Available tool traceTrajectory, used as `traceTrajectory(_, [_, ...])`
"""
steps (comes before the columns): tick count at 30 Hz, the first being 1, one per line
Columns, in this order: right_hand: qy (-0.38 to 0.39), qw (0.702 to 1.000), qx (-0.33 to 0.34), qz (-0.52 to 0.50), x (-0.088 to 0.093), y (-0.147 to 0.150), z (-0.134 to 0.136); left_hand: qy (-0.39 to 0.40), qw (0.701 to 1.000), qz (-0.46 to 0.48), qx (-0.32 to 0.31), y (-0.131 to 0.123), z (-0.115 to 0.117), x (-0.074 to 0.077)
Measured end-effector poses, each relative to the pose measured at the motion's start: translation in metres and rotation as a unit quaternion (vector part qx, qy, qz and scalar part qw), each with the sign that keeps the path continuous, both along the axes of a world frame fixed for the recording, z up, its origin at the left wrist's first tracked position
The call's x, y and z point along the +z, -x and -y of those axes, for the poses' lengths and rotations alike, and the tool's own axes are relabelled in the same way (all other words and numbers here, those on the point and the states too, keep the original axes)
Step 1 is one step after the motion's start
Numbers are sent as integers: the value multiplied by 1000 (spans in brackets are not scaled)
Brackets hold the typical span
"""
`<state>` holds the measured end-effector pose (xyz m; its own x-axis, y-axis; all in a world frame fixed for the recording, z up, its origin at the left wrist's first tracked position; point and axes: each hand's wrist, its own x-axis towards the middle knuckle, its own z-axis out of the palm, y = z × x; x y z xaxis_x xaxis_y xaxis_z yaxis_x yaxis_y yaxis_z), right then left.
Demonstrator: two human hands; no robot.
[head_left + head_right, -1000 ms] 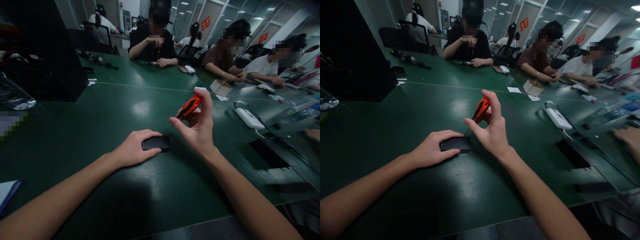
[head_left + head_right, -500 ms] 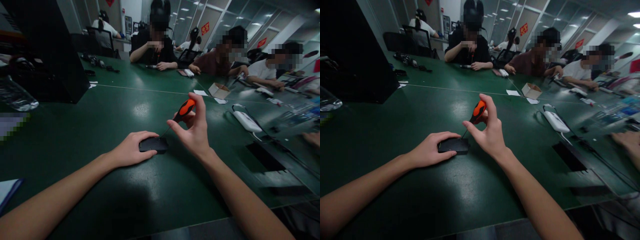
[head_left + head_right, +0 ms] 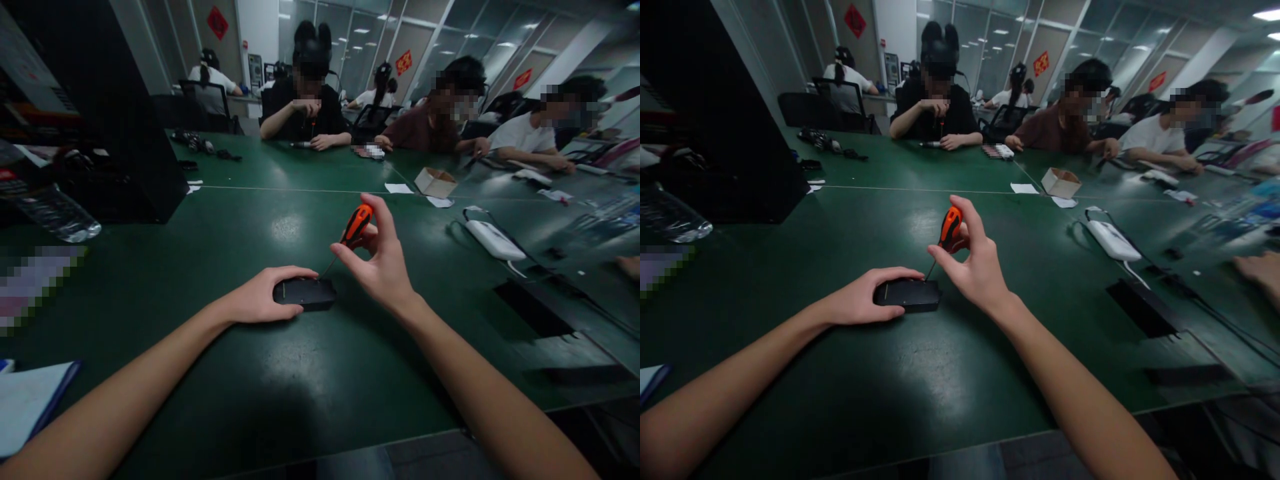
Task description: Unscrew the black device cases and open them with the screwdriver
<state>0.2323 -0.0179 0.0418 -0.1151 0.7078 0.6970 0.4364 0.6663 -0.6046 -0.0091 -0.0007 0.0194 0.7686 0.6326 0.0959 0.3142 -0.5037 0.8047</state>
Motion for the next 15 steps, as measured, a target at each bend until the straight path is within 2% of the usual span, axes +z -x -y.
traceTrajectory(3, [5, 999, 40, -9, -1, 2, 2, 22, 1000, -22, 2, 1, -3, 3])
traceTrajectory(7, [-23, 998, 62, -11, -4, 6, 4, 13, 999, -30, 8, 0, -1, 2])
traceTrajectory(12, [-34, 998, 46, 2, -4, 5, 2, 4, 999, -27, 19, 1, -1, -1])
traceTrajectory(15, [-16, 999, 51, -8, -2, 6, 2, -4, 999, -41, 27, 0, -2, 0])
